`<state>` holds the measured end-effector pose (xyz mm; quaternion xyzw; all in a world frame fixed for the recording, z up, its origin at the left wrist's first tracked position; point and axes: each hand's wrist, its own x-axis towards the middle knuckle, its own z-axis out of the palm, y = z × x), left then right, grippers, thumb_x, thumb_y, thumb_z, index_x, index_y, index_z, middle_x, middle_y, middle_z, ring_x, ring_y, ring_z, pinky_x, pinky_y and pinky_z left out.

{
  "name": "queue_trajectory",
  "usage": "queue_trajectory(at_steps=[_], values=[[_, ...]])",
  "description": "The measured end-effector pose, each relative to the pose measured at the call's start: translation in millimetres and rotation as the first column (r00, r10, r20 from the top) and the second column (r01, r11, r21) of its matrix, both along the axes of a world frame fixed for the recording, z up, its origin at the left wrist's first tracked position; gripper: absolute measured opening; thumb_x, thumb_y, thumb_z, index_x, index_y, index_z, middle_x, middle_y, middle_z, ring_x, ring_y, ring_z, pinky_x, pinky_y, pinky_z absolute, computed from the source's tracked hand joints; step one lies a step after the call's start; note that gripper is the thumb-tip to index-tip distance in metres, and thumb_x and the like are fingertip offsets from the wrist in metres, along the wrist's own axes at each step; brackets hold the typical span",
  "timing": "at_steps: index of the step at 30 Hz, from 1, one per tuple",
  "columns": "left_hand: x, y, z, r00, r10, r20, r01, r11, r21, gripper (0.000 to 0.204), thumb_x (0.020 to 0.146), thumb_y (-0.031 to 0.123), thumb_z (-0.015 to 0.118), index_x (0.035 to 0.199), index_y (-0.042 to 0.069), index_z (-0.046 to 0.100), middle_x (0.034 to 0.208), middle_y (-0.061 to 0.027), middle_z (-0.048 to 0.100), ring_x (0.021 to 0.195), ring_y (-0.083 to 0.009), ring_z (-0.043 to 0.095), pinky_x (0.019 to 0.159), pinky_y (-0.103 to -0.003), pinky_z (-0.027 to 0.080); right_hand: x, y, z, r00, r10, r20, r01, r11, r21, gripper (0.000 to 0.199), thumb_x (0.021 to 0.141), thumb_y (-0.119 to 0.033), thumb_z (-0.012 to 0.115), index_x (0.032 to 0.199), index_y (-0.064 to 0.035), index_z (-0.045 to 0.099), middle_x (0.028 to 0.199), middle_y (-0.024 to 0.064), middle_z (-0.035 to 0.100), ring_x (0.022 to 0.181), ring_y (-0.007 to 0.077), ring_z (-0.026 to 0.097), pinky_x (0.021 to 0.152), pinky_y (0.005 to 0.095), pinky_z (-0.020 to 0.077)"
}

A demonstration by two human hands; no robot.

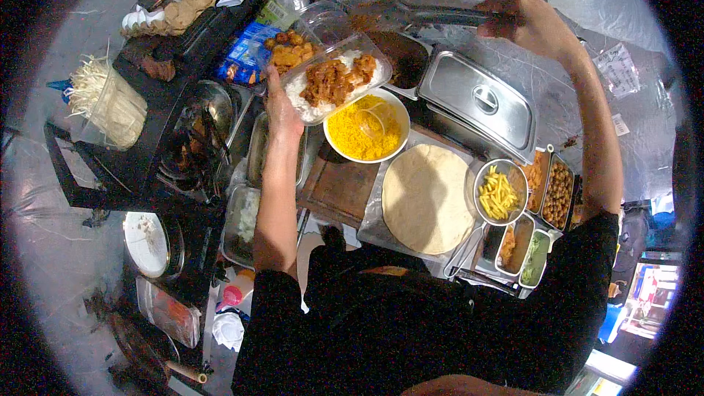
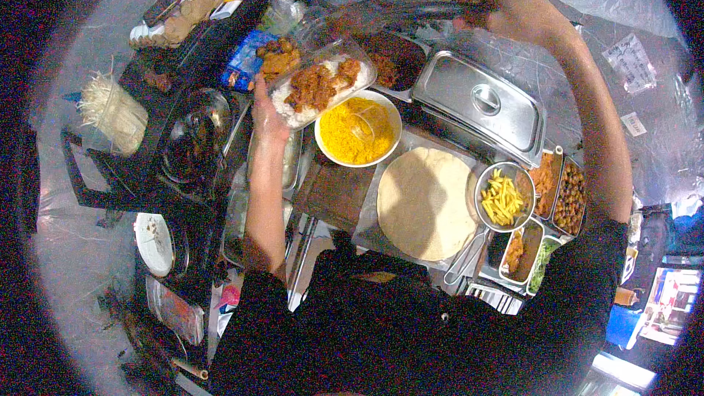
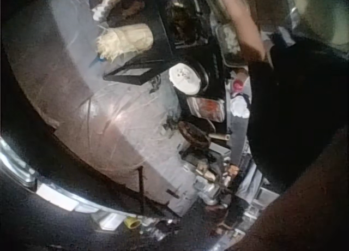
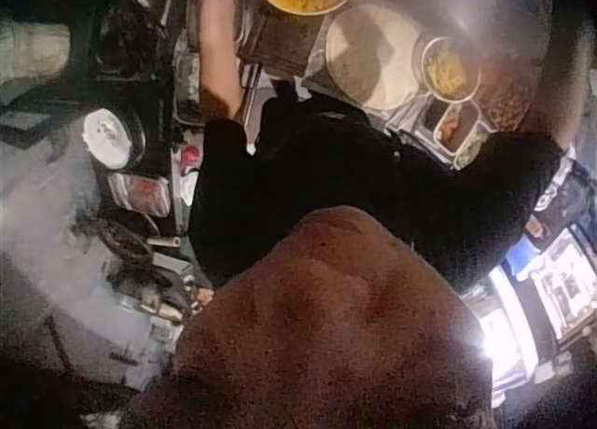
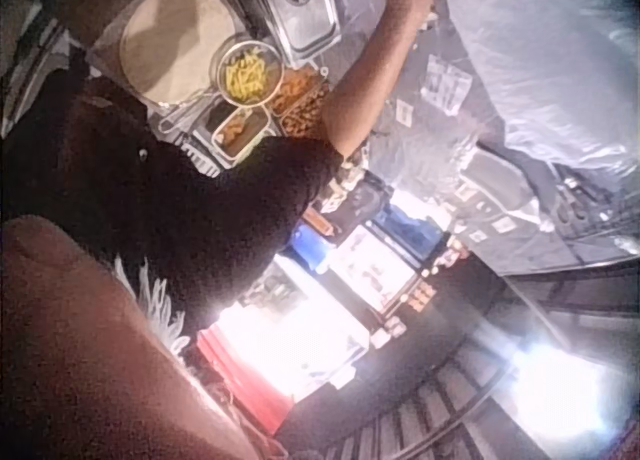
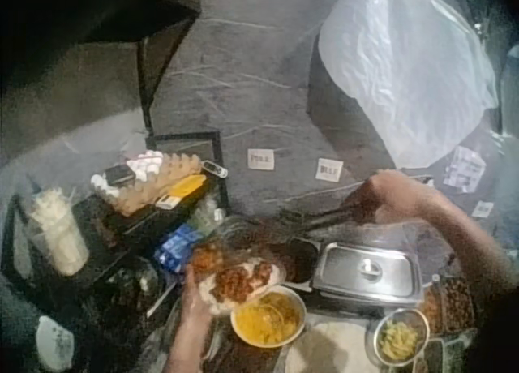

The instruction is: The person assembles a meal in a plastic container by adding rice, fried items, and meat using tongs. They also wipe the countertop and handle a tortilla and french fries during the process.

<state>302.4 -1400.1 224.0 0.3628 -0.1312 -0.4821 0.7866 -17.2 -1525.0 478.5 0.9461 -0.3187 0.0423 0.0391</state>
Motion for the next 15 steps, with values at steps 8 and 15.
queue_trajectory(at_steps=[8, 15], values=[[12.7, 39.7, 8.1, 0.996, 0.064, 0.067, -0.063, 0.998, -0.017, 0.059, 0.101, 0.048, 0.038, 0.138, 0.003, 0.043, 0.137, -0.0118, 0.051, 0.122, -0.0277, 0.052, 0.105, -0.041, 0.041, 18.7, -66.6, -109.3, 0.972, -0.119, -0.202, 0.077, 0.976, -0.202, 0.041, 0.072, -0.042, 0.076, 0.093, -0.0070, 0.071, 0.086, 0.0178, 0.069, 0.082, 0.0361, 0.068, 0.074, 0.0463, 0.0542], [8.4, 65.5, 27.6, 0.976, 0.069, 0.206, -0.087, 0.993, 0.076, 0.059, 0.101, 0.049, 0.036, 0.137, 0.003, 0.044, 0.134, -0.0111, 0.053, 0.120, -0.0254, 0.055, 0.104, -0.041, 0.043, 91.5, -71.2, -164.9, 0.910, -0.079, -0.407, 0.046, 0.995, -0.089, 0.020, 0.069, -0.024, 0.068, 0.083, -0.0102, 0.072, 0.085, 0.0151, 0.071, 0.083, 0.0328, 0.070, 0.072, 0.0428, 0.0557]])
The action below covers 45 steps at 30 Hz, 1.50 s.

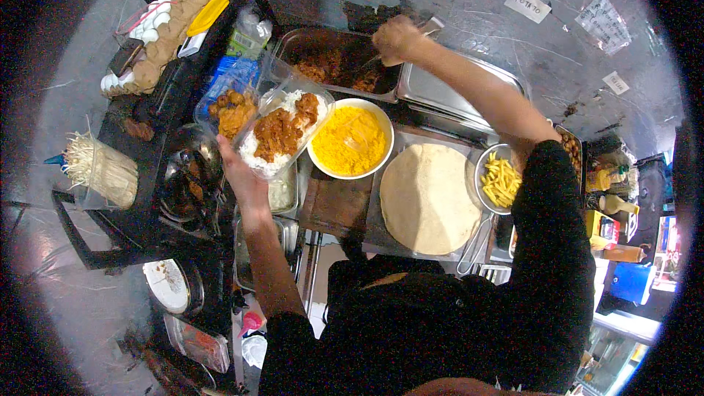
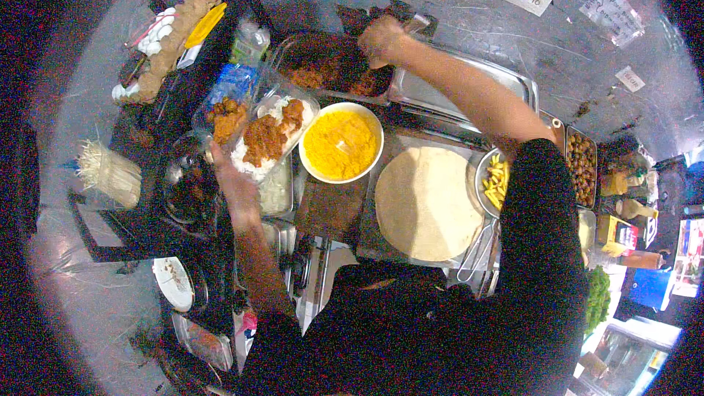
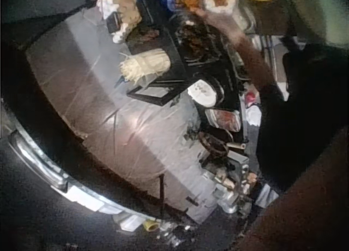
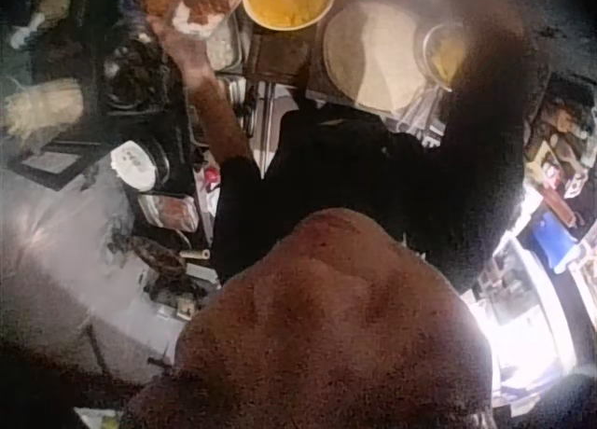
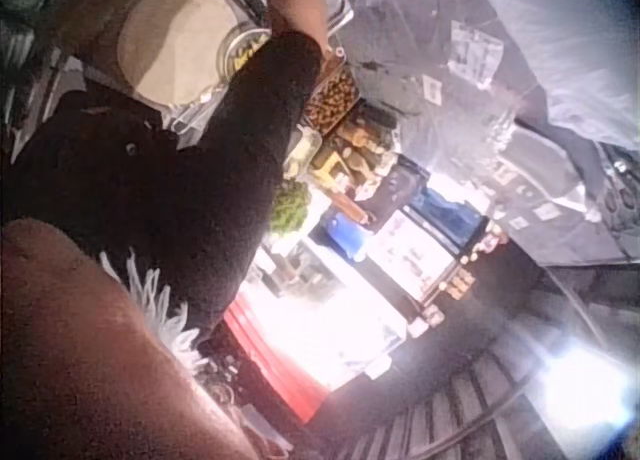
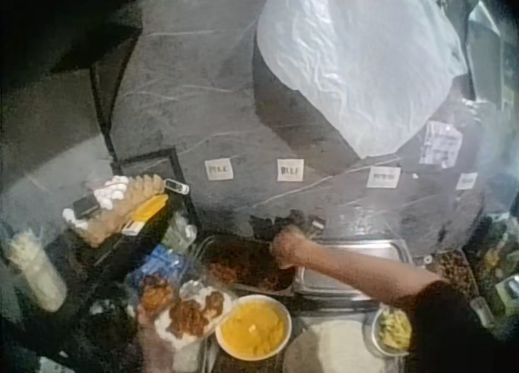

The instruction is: The person assembles a meal in a plastic container by adding rice, fried items, and meat using tongs. They also wipe the countertop and handle a tortilla and french fries during the process.

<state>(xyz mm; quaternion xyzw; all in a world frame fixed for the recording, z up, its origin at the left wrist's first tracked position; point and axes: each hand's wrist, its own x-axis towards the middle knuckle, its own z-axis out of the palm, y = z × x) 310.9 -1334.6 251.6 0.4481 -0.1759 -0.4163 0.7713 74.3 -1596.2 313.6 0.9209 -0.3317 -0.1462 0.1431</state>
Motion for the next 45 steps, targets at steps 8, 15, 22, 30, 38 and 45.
queue_trajectory(at_steps=[8, 15, 22, 30, 38, 45], values=[[-10.6, -1.9, 6.6, 0.998, 0.023, 0.052, -0.023, 1.000, -0.003, 0.059, 0.101, 0.049, 0.036, 0.134, 0.001, 0.046, 0.131, -0.0115, 0.055, 0.118, -0.0260, 0.056, 0.102, -0.040, 0.045, -1.0, -8.1, -30.5, 0.991, -0.121, 0.060, 0.119, 0.992, 0.049, 0.027, 0.076, -0.027, 0.066, 0.097, -0.0120, 0.074, 0.099, 0.0140, 0.071, 0.093, 0.0309, 0.069, 0.080, 0.0450, 0.0555], [16.2, -24.9, -31.8, 0.994, 0.021, -0.107, -0.033, 0.994, -0.107, 0.055, 0.102, 0.045, 0.041, 0.134, 0.000, 0.046, 0.131, -0.0109, 0.055, 0.118, -0.0243, 0.055, 0.103, -0.038, 0.043, -53.5, -0.4, 5.7, 0.967, -0.214, 0.140, 0.208, 0.977, 0.056, 0.029, 0.079, -0.032, 0.067, 0.097, -0.0115, 0.073, 0.096, 0.0146, 0.071, 0.092, 0.0325, 0.069, 0.079, 0.0456, 0.0552], [17.9, -43.4, -36.2, 0.990, 0.077, -0.121, -0.084, 0.995, -0.050, 0.054, 0.101, 0.044, 0.042, 0.136, 0.002, 0.045, 0.135, -0.0111, 0.053, 0.120, -0.0256, 0.054, 0.103, -0.039, 0.043, -86.5, -2.0, 34.8, 0.929, -0.218, 0.300, 0.210, 0.976, 0.057, 0.032, 0.075, -0.037, 0.075, 0.101, -0.0180, 0.072, 0.090, 0.0117, 0.071, 0.088, 0.0351, 0.067, 0.077, 0.0450, 0.0528], [11.6, -71.1, -48.4, 0.994, 0.044, -0.095, -0.053, 0.994, -0.093, 0.056, 0.100, 0.044, 0.045, 0.139, 0.004, 0.042, 0.135, -0.0112, 0.052, 0.120, -0.0262, 0.055, 0.101, -0.040, 0.045, -105.0, 14.9, 108.0, 0.933, -0.140, 0.331, 0.175, 0.982, -0.077, 0.024, 0.080, -0.034, 0.071, 0.098, -0.0190, 0.073, 0.087, 0.0106, 0.071, 0.082, 0.0327, 0.068, 0.072, 0.0446, 0.0537], [-15.4, -104.9, -41.3, 0.992, 0.100, 0.075, -0.095, 0.993, -0.065, 0.056, 0.100, 0.045, 0.045, 0.134, 0.001, 0.045, 0.135, -0.0118, 0.052, 0.122, -0.0236, 0.051, 0.104, -0.037, 0.040, -122.7, 67.4, 177.9, 0.923, 0.058, 0.381, 0.018, 0.981, -0.194, 0.025, 0.081, -0.035, 0.070, 0.097, -0.0169, 0.072, 0.082, 0.0085, 0.070, 0.076, 0.0310, 0.068, 0.068, 0.0426, 0.0522], [-28.8, -113.3, -41.5, 0.956, -0.194, -0.222, 0.144, 0.964, -0.224, 0.056, 0.100, 0.046, 0.042, 0.137, 0.003, 0.043, 0.138, -0.0111, 0.049, 0.124, -0.0262, 0.051, 0.105, -0.040, 0.042, -110.8, 80.8, 135.8, 0.954, 0.055, 0.293, -0.026, 0.995, -0.101, 0.032, 0.078, -0.037, 0.074, 0.103, -0.0175, 0.070, 0.083, 0.0104, 0.070, 0.076, 0.0324, 0.067, 0.069, 0.0426, 0.0524]])
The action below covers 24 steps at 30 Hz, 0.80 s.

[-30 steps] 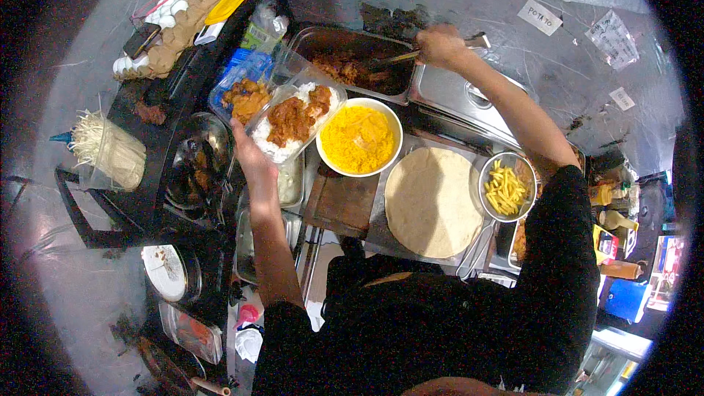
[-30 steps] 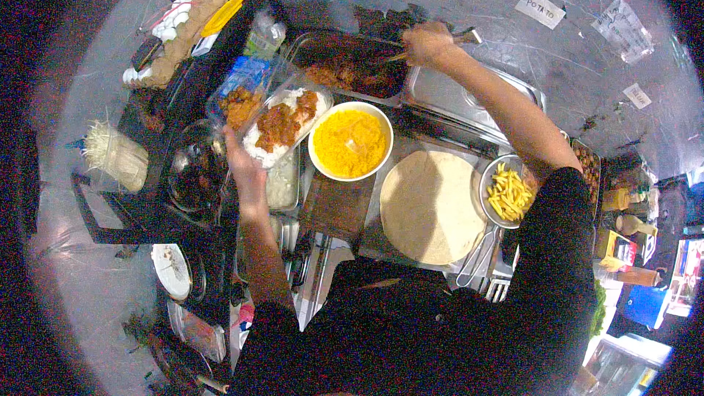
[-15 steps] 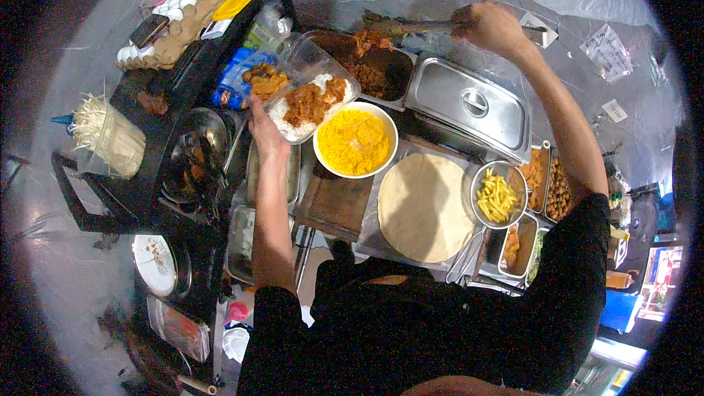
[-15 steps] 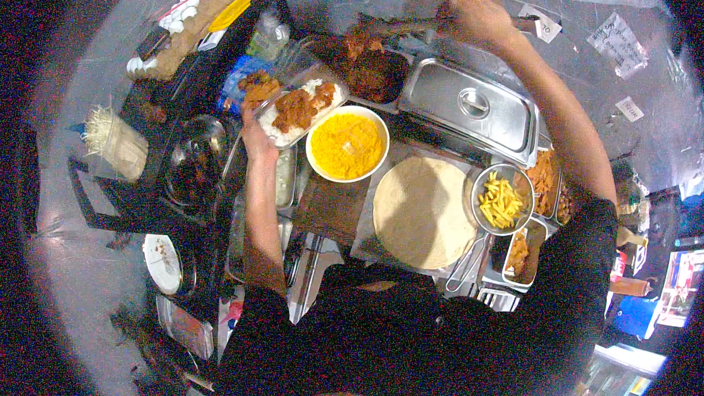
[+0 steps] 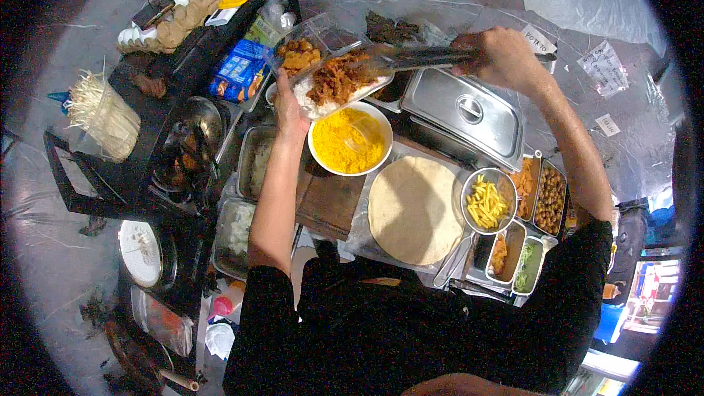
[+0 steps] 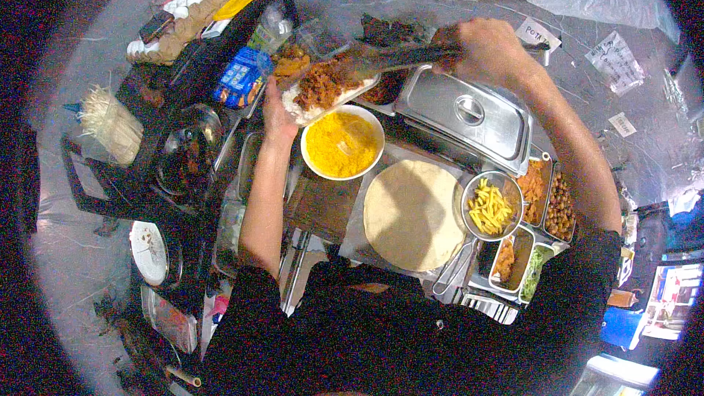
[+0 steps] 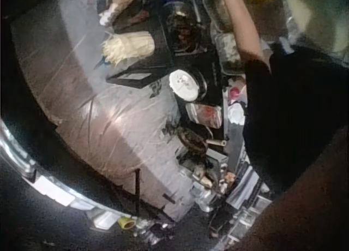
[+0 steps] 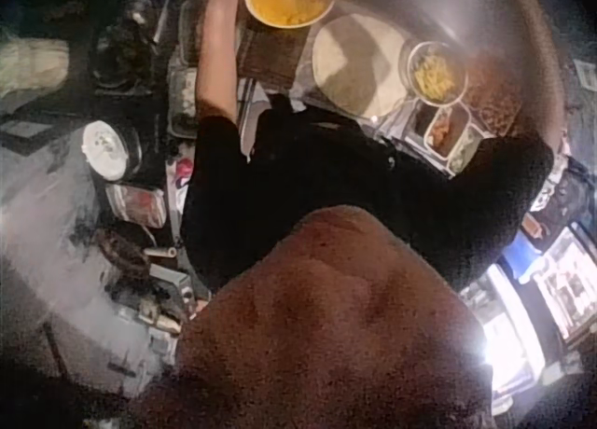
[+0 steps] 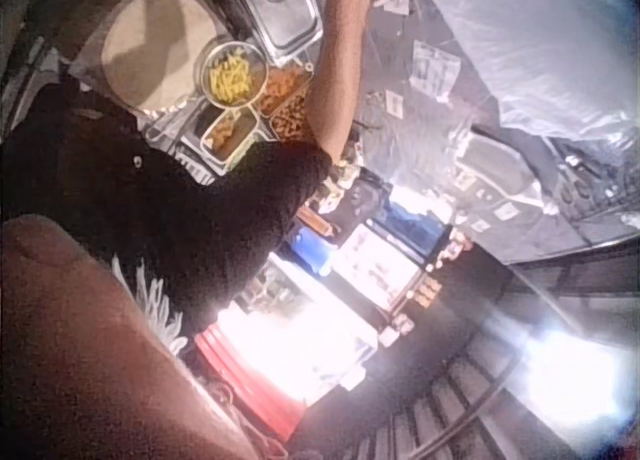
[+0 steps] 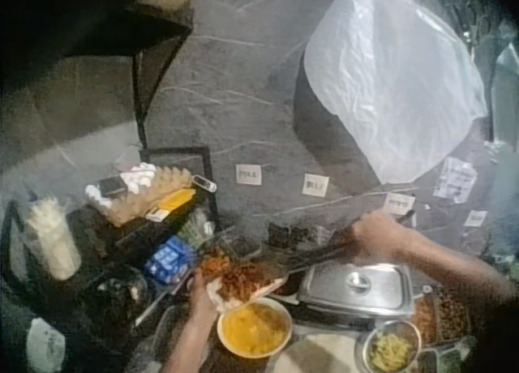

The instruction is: The person assembles a meal in a plastic container by adding rice, fried items, and meat using tongs. They also wipe the countertop and handle a tortilla and french fries during the process.

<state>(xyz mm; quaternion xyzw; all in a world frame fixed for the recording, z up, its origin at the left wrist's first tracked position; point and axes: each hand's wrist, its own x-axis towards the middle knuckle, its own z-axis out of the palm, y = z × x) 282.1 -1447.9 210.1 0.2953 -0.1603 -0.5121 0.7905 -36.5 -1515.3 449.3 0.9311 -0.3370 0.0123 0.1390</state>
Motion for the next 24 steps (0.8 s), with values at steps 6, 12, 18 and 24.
queue_trajectory(at_steps=[6, 12, 18, 24], values=[[11.3, 11.6, -7.7, 0.999, -0.046, 0.001, 0.046, 0.997, -0.058, 0.057, 0.101, 0.045, 0.040, 0.140, 0.004, 0.039, 0.140, -0.0115, 0.048, 0.127, -0.0274, 0.049, 0.106, -0.041, 0.041, 0.6, 8.4, 30.7, 0.999, -0.017, 0.028, 0.015, 0.997, 0.071, 0.035, 0.076, -0.037, 0.075, 0.106, -0.0179, 0.070, 0.085, 0.0111, 0.070, 0.079, 0.0335, 0.067, 0.071, 0.0430, 0.0512], [23.0, 18.6, -7.5, 0.995, -0.099, -0.014, 0.097, 0.988, -0.118, 0.059, 0.101, 0.047, 0.039, 0.141, 0.004, 0.038, 0.140, -0.0113, 0.048, 0.126, -0.0269, 0.049, 0.106, -0.041, 0.041, 13.7, 21.6, 32.4, 0.998, -0.006, 0.060, 0.007, 1.000, -0.016, 0.032, 0.077, -0.036, 0.074, 0.104, -0.0179, 0.071, 0.085, 0.0102, 0.071, 0.079, 0.0325, 0.067, 0.070, 0.0431, 0.0516], [10.5, 35.8, 19.3, 0.997, 0.014, 0.078, -0.011, 0.999, -0.038, 0.059, 0.100, 0.048, 0.041, 0.140, 0.004, 0.040, 0.137, -0.0103, 0.051, 0.124, -0.0247, 0.052, 0.106, -0.040, 0.041, 15.3, 27.3, 27.2, 0.999, -0.025, 0.026, 0.024, 0.999, 0.040, 0.031, 0.077, -0.035, 0.074, 0.103, -0.0188, 0.072, 0.083, 0.0093, 0.071, 0.077, 0.0319, 0.067, 0.070, 0.0425, 0.0520], [3.1, 39.8, 33.0, 0.993, 0.030, 0.117, -0.031, 1.000, 0.002, 0.059, 0.100, 0.049, 0.041, 0.138, 0.005, 0.042, 0.135, -0.0099, 0.053, 0.123, -0.0240, 0.053, 0.105, -0.039, 0.042, 23.0, 20.2, 21.7, 0.993, 0.115, 0.009, -0.114, 0.992, -0.052, 0.029, 0.078, -0.035, 0.074, 0.102, -0.0195, 0.072, 0.081, 0.0076, 0.071, 0.074, 0.0293, 0.067, 0.068, 0.0410, 0.0520]])
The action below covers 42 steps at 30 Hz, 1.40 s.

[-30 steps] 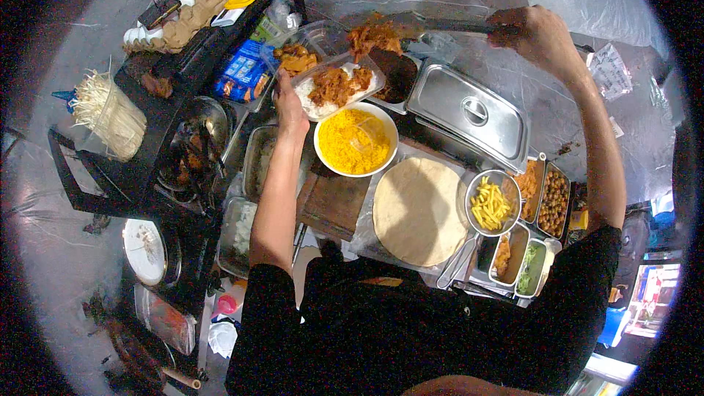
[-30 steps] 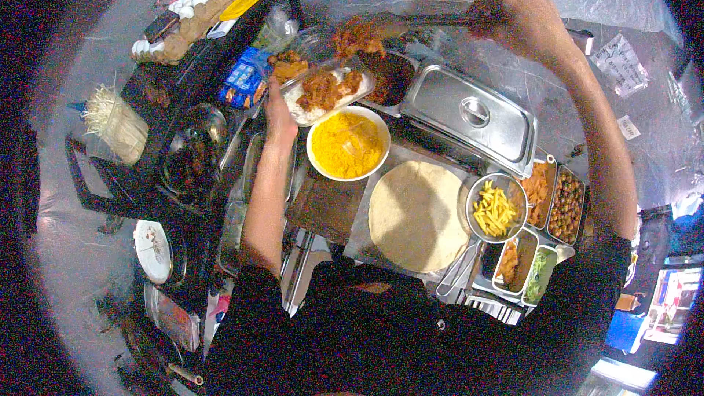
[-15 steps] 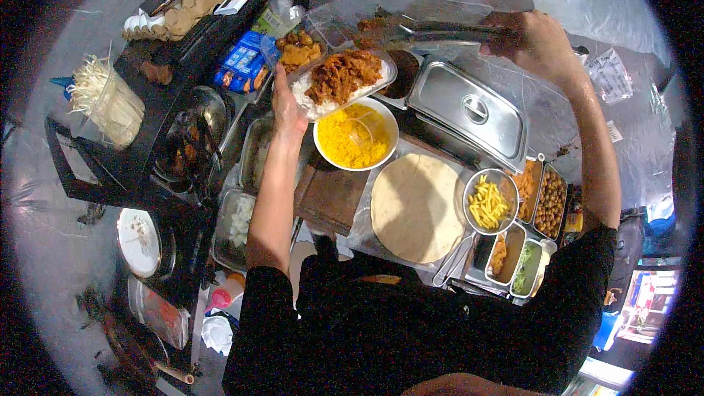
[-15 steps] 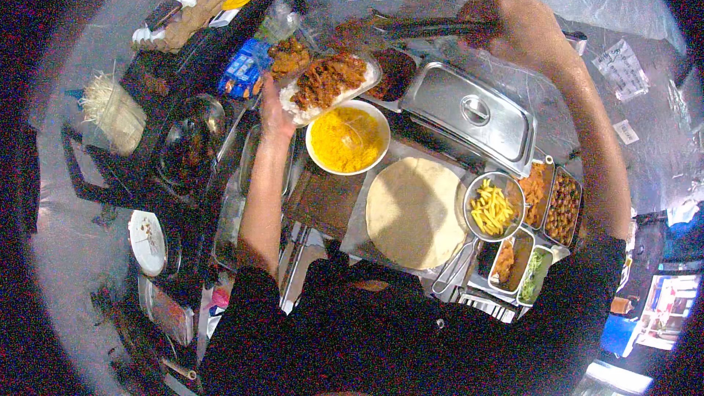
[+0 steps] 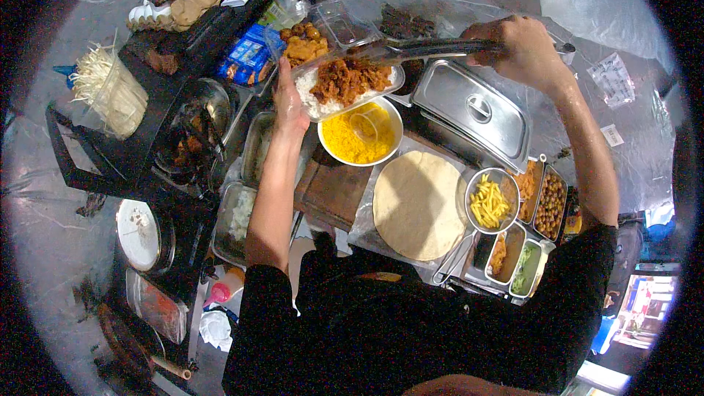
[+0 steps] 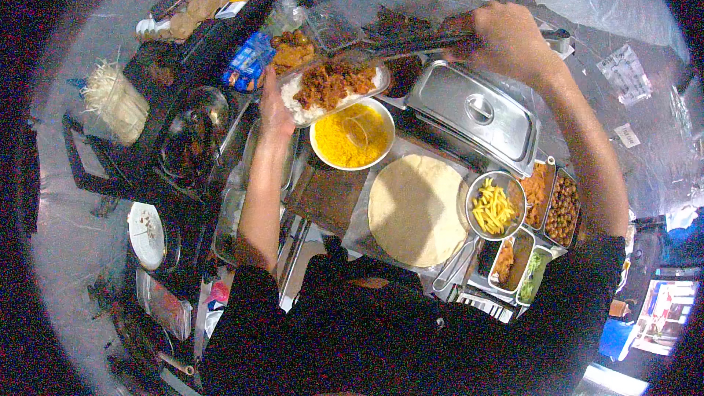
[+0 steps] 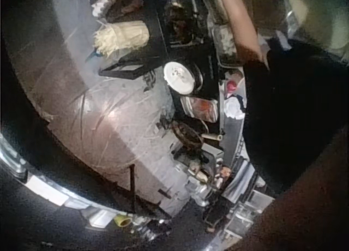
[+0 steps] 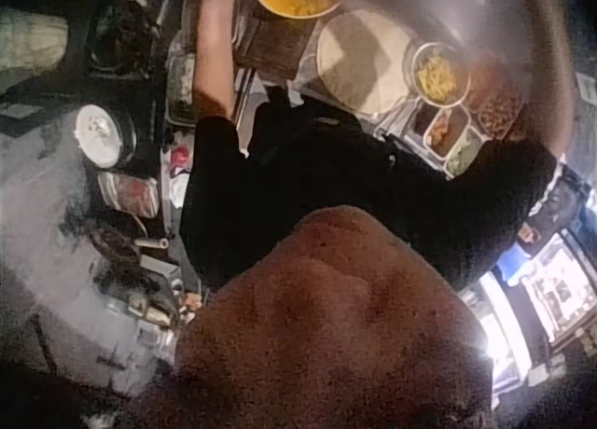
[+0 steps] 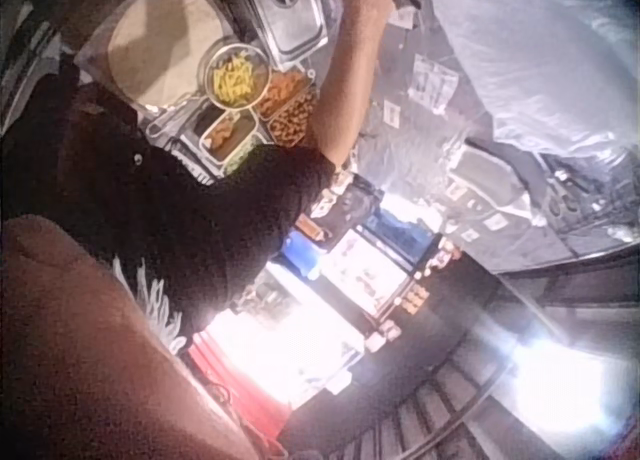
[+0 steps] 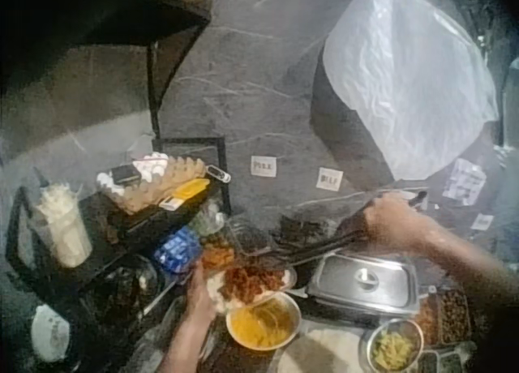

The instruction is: The person assembles a meal in a plastic container by adding rice, fried items, and meat using tongs. They also wipe the countertop and handle a tortilla and french fries during the process.

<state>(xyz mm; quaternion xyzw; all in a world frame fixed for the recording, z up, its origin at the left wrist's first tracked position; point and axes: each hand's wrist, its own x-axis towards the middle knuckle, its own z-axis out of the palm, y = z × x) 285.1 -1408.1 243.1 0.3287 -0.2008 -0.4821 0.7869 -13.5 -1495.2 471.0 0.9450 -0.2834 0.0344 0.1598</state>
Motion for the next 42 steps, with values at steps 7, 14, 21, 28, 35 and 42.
queue_trajectory(at_steps=[7, 14, 21, 28, 35, 42], values=[[13.4, 6.3, -14.0, 0.998, 0.000, -0.066, 0.005, 0.998, 0.069, 0.060, 0.100, 0.049, 0.041, 0.139, 0.005, 0.042, 0.137, -0.0101, 0.051, 0.124, -0.0251, 0.052, 0.105, -0.040, 0.041, -7.6, 0.0, 7.2, 0.997, -0.077, 0.016, 0.077, 0.997, -0.010, 0.025, 0.079, -0.035, 0.072, 0.100, -0.0218, 0.072, 0.080, 0.0052, 0.071, 0.072, 0.0266, 0.068, 0.064, 0.0390, 0.0515], [20.4, 6.5, -17.3, 0.997, -0.020, -0.080, 0.025, 0.998, 0.058, 0.059, 0.100, 0.049, 0.041, 0.139, 0.004, 0.042, 0.137, -0.0102, 0.052, 0.124, -0.0250, 0.052, 0.105, -0.040, 0.042, -7.8, 12.1, -1.9, 1.000, -0.008, 0.023, 0.008, 1.000, 0.028, 0.026, 0.079, -0.035, 0.071, 0.100, -0.0204, 0.073, 0.083, 0.0050, 0.071, 0.072, 0.0268, 0.067, 0.063, 0.0383, 0.0515], [6.8, 0.9, -9.7, 0.994, -0.067, -0.087, 0.072, 0.996, 0.052, 0.058, 0.100, 0.048, 0.041, 0.138, 0.004, 0.043, 0.135, -0.0104, 0.053, 0.122, -0.0247, 0.053, 0.103, -0.039, 0.044, 7.7, 7.5, -19.8, 0.992, 0.097, -0.079, -0.101, 0.993, -0.057, 0.027, 0.078, -0.035, 0.072, 0.101, -0.0201, 0.072, 0.088, 0.0037, 0.071, 0.075, 0.0258, 0.067, 0.063, 0.0384, 0.0515], [9.0, 5.2, -14.2, 0.995, -0.068, -0.066, 0.069, 0.998, 0.011, 0.056, 0.101, 0.047, 0.039, 0.137, 0.004, 0.043, 0.133, -0.0118, 0.055, 0.120, -0.0265, 0.055, 0.102, -0.040, 0.045, 9.0, 10.4, -8.3, 0.997, 0.061, -0.049, -0.067, 0.988, -0.142, 0.026, 0.079, -0.033, 0.071, 0.100, -0.0188, 0.073, 0.090, 0.0039, 0.072, 0.076, 0.0257, 0.067, 0.065, 0.0381, 0.0525], [14.3, 12.8, -10.3, 0.994, -0.069, -0.085, 0.074, 0.996, 0.056, 0.057, 0.102, 0.047, 0.038, 0.137, 0.003, 0.043, 0.132, -0.0126, 0.055, 0.119, -0.0265, 0.056, 0.102, -0.040, 0.045, 7.5, 12.8, 12.3, 0.999, -0.031, -0.021, 0.030, 0.998, -0.050, 0.030, 0.077, -0.031, 0.074, 0.104, -0.0173, 0.072, 0.091, 0.0069, 0.072, 0.078, 0.0279, 0.068, 0.069, 0.0388, 0.0536], [7.0, 10.8, -3.5, 0.998, -0.047, -0.052, 0.050, 0.997, 0.055, 0.056, 0.101, 0.047, 0.040, 0.136, 0.004, 0.046, 0.132, -0.0106, 0.055, 0.120, -0.0248, 0.055, 0.102, -0.039, 0.044, 16.3, 13.3, 0.7, 0.993, 0.036, -0.109, -0.047, 0.993, -0.107, 0.029, 0.080, -0.035, 0.070, 0.104, -0.0191, 0.071, 0.087, 0.0067, 0.071, 0.076, 0.0292, 0.067, 0.068, 0.0416, 0.0534]])
